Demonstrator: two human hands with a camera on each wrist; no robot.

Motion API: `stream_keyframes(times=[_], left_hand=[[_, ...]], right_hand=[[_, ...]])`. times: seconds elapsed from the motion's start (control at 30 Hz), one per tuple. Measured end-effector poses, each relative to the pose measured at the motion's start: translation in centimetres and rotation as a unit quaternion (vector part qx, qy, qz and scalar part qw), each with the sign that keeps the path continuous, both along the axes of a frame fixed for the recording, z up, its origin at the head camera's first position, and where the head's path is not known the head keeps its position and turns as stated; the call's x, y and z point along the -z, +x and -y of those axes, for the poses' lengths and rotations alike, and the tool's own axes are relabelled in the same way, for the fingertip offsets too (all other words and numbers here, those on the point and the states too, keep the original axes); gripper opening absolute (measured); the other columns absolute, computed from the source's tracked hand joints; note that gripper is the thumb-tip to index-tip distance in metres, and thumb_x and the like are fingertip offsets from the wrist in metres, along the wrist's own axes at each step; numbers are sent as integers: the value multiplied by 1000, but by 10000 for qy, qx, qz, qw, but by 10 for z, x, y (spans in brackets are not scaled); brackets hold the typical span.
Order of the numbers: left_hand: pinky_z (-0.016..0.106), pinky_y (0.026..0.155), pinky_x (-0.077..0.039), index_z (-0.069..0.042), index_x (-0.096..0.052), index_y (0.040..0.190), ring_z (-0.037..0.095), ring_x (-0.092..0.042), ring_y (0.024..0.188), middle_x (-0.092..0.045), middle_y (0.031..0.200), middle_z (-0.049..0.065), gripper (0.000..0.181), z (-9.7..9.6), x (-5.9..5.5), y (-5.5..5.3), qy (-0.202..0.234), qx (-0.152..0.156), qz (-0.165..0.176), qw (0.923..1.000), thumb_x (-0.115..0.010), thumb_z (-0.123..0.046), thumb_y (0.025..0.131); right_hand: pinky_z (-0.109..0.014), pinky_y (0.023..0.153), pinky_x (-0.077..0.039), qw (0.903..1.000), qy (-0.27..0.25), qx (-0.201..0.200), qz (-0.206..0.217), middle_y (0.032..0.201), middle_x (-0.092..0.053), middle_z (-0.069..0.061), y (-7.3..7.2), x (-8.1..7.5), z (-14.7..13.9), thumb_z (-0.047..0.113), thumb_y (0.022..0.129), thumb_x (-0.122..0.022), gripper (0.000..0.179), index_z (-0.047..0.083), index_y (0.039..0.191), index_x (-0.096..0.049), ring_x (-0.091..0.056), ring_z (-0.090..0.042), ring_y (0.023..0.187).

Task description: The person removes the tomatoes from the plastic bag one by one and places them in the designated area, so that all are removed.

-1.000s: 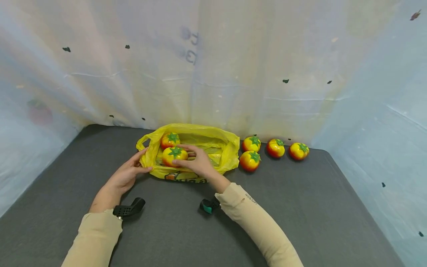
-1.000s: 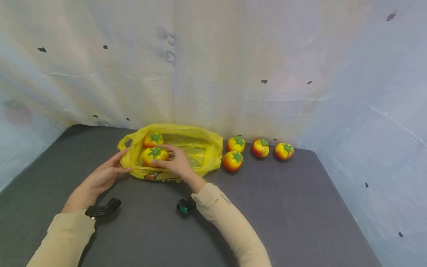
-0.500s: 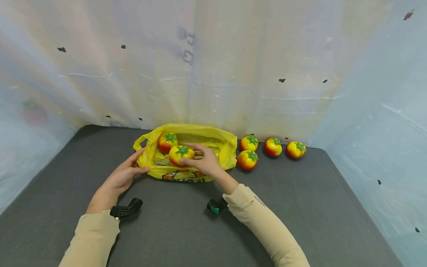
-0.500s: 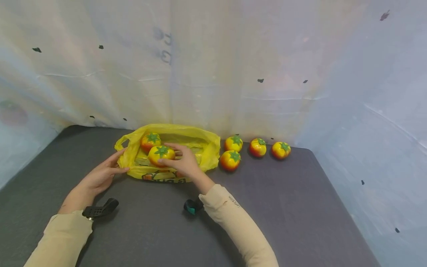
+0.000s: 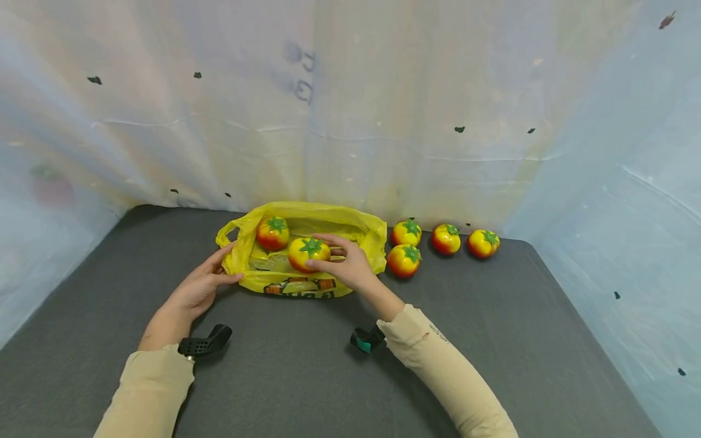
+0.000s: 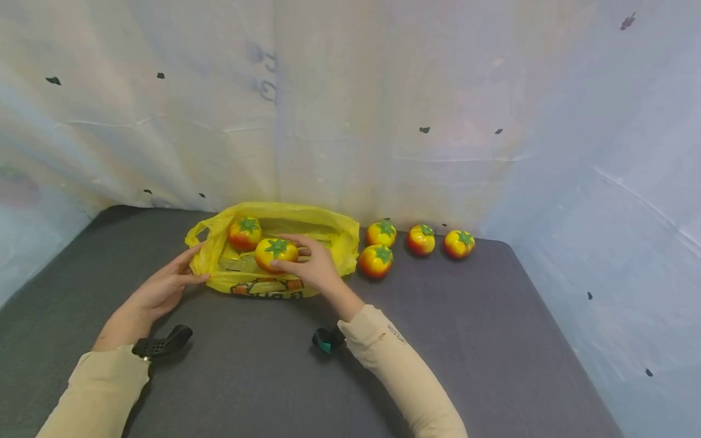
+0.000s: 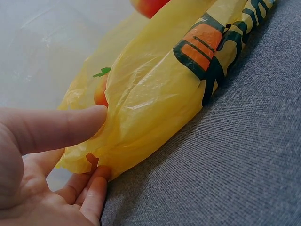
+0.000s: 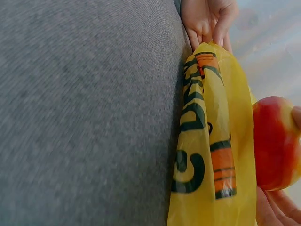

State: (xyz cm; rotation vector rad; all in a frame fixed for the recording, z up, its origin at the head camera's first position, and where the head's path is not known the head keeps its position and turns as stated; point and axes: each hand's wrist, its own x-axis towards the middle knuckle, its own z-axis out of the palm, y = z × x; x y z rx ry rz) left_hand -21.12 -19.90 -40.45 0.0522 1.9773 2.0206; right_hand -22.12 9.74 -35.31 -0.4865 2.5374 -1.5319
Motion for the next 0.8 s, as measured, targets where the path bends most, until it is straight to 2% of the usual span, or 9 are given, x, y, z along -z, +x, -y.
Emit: stream_keyframes(times=[0.23,0.43,0.8], left_hand=[[64,108,15,-24,-4,156,34,10,145,17,160,9,86,-1,0,-1,-30,-26,66,10000,-60,-4,93],[65,107,16,-23,-3,156,34,10,145,18,160,9,86,0,1,-1,2,19,86,10000,-60,-5,93],[66,106,17,-25,-3,156,35,10,144,18,160,10,87,1,1,-1,12,39,91,10000,-60,-6,93]], right_hand=[[-46,97,-47,9998,-48,176,85,142,-49,-1,5,-2,-14,31,84,-74,53,30,133,-57,-52,-28,123],[-51,100,-43,9998,-28,157,133,145,-47,-1,7,-3,-27,33,85,-73,56,26,137,-55,-47,-31,128],[-48,99,-45,9992,-53,360,-139,142,-49,-2,10,-10,-53,27,84,-74,55,21,136,-56,-50,-32,123]])
